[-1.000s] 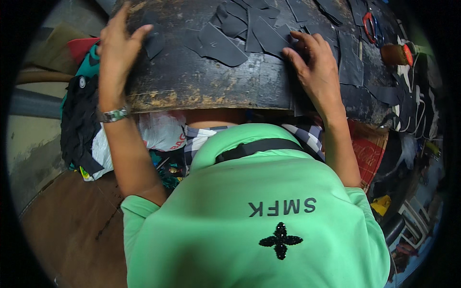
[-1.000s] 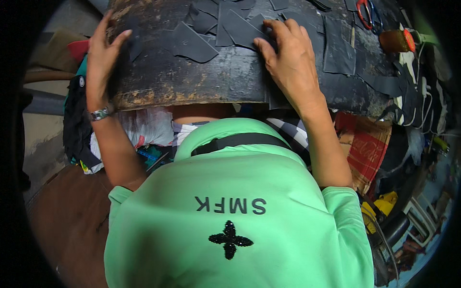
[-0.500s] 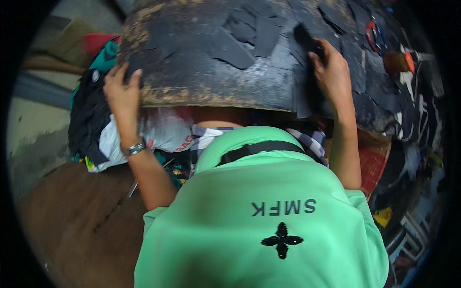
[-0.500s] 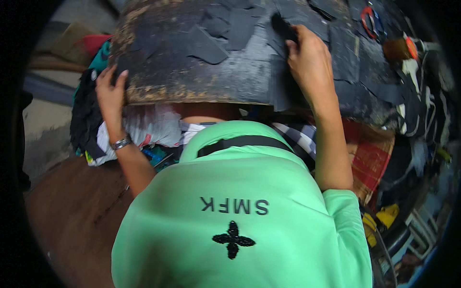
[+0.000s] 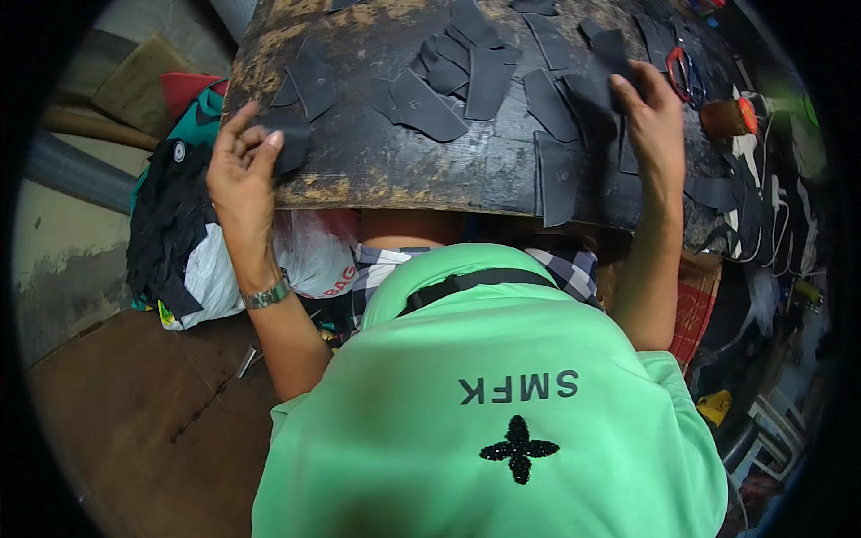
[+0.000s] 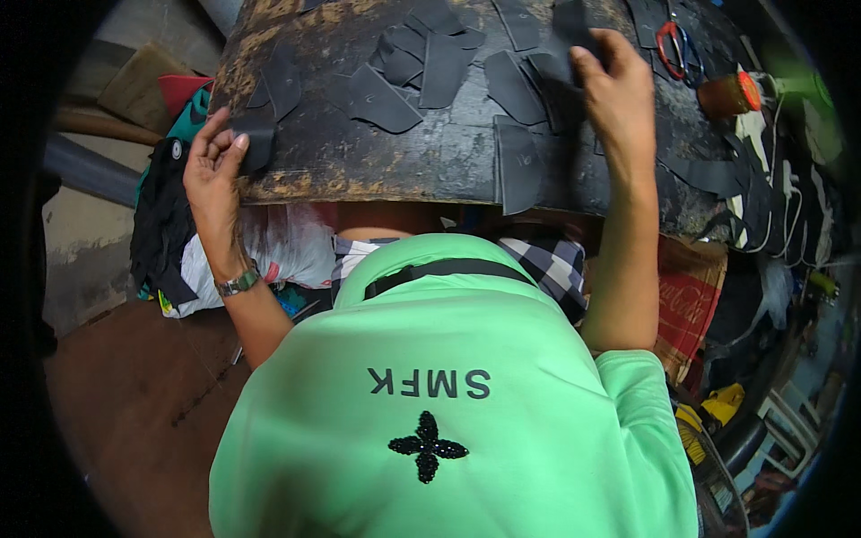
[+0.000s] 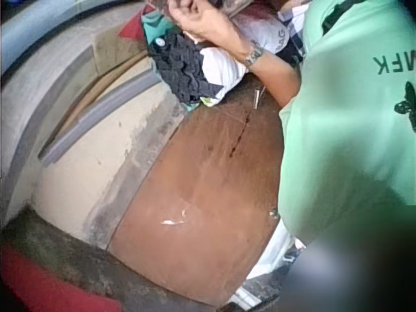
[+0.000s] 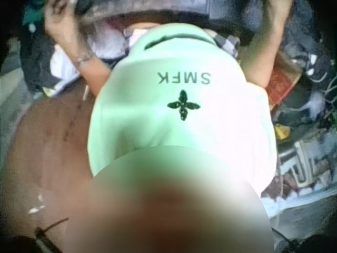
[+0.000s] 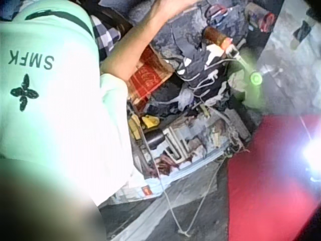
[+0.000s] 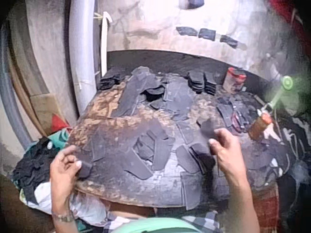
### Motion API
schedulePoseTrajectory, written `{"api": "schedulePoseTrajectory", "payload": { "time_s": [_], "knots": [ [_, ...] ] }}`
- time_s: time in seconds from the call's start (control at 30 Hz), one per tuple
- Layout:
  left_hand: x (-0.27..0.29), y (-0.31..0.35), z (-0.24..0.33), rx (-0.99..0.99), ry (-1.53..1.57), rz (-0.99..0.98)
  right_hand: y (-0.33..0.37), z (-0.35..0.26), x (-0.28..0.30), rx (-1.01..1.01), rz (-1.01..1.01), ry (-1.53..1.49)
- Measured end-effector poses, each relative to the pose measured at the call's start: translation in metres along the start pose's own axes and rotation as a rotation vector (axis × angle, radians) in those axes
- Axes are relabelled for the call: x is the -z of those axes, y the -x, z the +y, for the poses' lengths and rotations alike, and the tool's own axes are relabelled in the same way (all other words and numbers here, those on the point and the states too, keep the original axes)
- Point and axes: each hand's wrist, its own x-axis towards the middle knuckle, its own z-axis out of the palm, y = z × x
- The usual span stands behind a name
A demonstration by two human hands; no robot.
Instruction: The person sorts and stacks small black leather pieces on a workbench. They pick up pieces, align them, and place them into neat piles, occasionally using a metal ruler to measure or straighten edges. The person also moves larger leather pieces aside to access smaller ones.
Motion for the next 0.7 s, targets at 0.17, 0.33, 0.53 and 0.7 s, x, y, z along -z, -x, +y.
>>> {"api": "schedulePoseTrajectory", "payload": {
  "time_s": [0.17, 0.33, 0.53, 0.7],
  "knots": [
    [-0.092, 0.013, 0.043, -0.119, 0.045, -0.406, 0.029, -0.016, -0.034, 0.166, -0.186, 0.444],
    [-0.167, 0.011, 0.042, -0.473, -0.489, -0.301, 0.048, -0.024, -0.053, 0.366, -0.111, 0.76],
    [-0.182, 0.012, 0.039, -0.447, -0.578, -0.256, 0.032, -0.029, -0.052, 0.276, -0.046, 0.443],
    [-0.175, 0.001, 0.052, -0.259, -0.292, -0.205, -0.001, -0.037, -0.059, -0.144, -0.242, -0.481]
  ]
}}
